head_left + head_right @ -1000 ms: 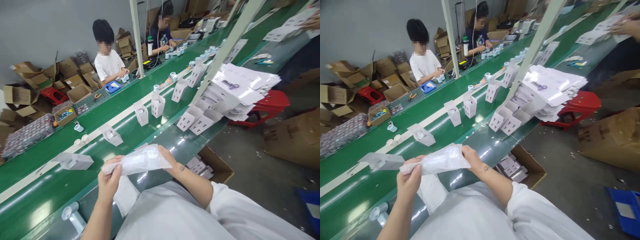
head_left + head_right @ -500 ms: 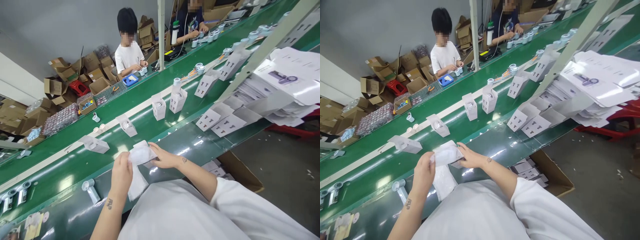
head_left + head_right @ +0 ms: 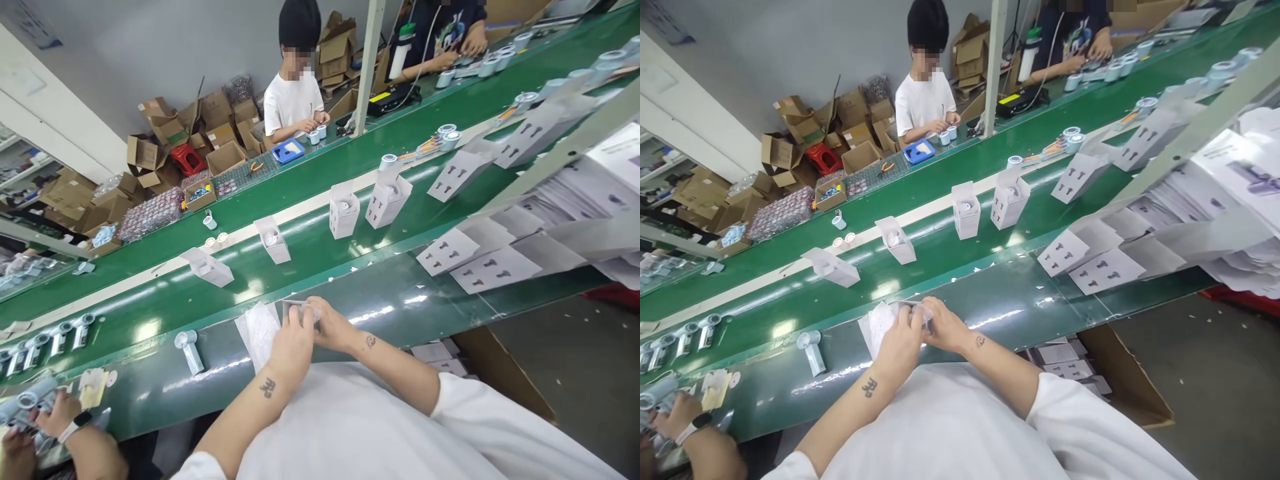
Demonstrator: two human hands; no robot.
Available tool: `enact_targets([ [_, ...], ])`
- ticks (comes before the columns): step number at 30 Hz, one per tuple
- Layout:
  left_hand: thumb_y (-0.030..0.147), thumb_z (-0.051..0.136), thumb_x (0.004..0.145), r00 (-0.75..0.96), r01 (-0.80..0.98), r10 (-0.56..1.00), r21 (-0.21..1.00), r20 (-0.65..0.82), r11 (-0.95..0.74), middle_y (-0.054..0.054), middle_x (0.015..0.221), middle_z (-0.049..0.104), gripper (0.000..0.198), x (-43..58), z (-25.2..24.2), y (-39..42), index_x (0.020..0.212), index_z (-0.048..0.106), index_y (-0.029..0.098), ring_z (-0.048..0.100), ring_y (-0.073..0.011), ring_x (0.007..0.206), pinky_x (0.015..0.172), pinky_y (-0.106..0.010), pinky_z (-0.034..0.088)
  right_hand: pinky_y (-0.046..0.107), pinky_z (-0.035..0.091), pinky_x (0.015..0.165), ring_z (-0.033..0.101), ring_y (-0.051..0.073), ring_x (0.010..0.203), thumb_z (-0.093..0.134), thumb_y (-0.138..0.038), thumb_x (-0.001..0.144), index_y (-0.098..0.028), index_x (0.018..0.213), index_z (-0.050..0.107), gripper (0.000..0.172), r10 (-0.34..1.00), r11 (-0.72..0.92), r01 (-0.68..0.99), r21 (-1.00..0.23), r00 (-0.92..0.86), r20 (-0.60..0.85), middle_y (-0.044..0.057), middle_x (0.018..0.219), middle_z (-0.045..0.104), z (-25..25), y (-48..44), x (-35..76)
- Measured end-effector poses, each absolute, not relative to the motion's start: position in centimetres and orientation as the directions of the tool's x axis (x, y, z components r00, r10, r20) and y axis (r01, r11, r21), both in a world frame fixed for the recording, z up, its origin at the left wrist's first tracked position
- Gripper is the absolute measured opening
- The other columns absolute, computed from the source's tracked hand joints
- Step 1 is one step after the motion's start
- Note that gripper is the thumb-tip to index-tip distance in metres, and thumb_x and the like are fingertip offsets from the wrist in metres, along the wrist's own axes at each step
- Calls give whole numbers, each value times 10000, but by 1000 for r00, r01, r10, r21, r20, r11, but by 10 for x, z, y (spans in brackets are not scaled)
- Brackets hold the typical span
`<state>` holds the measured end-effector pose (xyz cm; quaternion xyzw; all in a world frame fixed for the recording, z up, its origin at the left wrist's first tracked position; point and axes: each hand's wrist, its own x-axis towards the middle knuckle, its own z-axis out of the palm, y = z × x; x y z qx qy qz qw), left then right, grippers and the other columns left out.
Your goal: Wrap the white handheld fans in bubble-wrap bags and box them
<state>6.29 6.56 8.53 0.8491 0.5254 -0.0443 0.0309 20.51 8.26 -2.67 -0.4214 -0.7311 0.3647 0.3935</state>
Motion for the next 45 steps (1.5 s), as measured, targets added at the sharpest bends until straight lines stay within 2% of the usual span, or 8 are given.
enact_targets([
  [8, 175, 595, 813, 539, 842, 835, 80, -115, -533, -187, 1320, 492, 575, 37, 40, 53, 1346, 380, 188, 410, -341, 1279, 987, -579, 351, 489, 427, 977, 484, 286, 1180, 663, -266, 692, -224, 1161, 448, 519, 917, 235, 278, -932, -381, 117, 127, 1263, 477, -13, 85, 207],
  [15, 127, 422, 871, 552, 819, 834, 194, -13, -540, -120, 862, 632, 331, -8, 62, 67, 1170, 548, 194, 557, -260, 904, 761, -388, 490, 462, 473, 952, 463, 294, 1209, 673, -276, 709, -251, 1251, 424, 597, 873, 237, 178, -955, -469, 130, 123, 1342, 424, 28, 100, 183],
  [20, 179, 419, 895, 234, 955, 960, 150, 153, -256, -79, 781, 625, 195, -137, 105, 88, 928, 606, 227, 487, -249, 918, 785, -352, 468, 488, 409, 1027, 312, 305, 1341, 611, -296, 797, -268, 1367, 372, 619, 797, 315, 332, -889, -601, 58, 145, 1479, 250, 18, 104, 139],
  [25, 230, 442, 895, 92, 995, 990, 22, 108, -95, -86, 758, 613, 153, -266, 94, 160, 789, 552, 220, 464, -261, 939, 808, -351, 441, 674, 86, 1084, 25, 466, 1404, 832, -222, 531, -309, 1380, 444, 937, 507, 534, 591, -605, -796, -331, 131, 1560, 166, -44, 87, 74],
  [28, 204, 459, 880, 59, 998, 995, 18, 81, -60, -90, 757, 605, 127, -313, 62, 199, 780, 536, 216, 469, -258, 987, 808, -336, 438, 667, 27, 1082, -33, 462, 1402, 824, -235, 550, -333, 1410, 387, 970, 483, 553, 618, -559, -784, -389, 125, 1572, 133, -69, 81, 45],
  [37, 160, 424, 872, 42, 993, 986, 103, 163, -59, -109, 987, 634, 179, -368, 18, 220, 983, 558, 201, 448, -242, 1167, 1008, -389, 385, 672, -80, 1055, -157, 434, 1390, 697, -302, 692, -345, 1447, 292, 857, 565, 466, 668, -580, -729, -386, 81, 1588, -46, -98, 86, 10],
  [41, 381, 449, 895, -365, 927, 853, 227, 374, 297, -197, 1178, 560, 384, -343, 3, 155, 1179, 459, 122, 450, -303, 1211, 1031, -481, 341, 675, -68, 1057, -161, 437, 1388, 726, -322, 655, -336, 1456, 271, 921, 535, 438, 647, -625, -746, -398, 95, 1587, -23, -87, 88, 17],
  [45, 521, 602, 773, -639, 698, 744, 258, -196, 668, -203, 960, 647, 664, -293, -33, 81, 1232, 400, 86, 628, -353, 952, 810, -456, 459, 667, 57, 1088, -38, 413, 1420, 660, -321, 734, -288, 1392, 427, 699, 583, 440, 533, -723, -781, -222, 92, 1556, 215, -72, 87, 35],
])
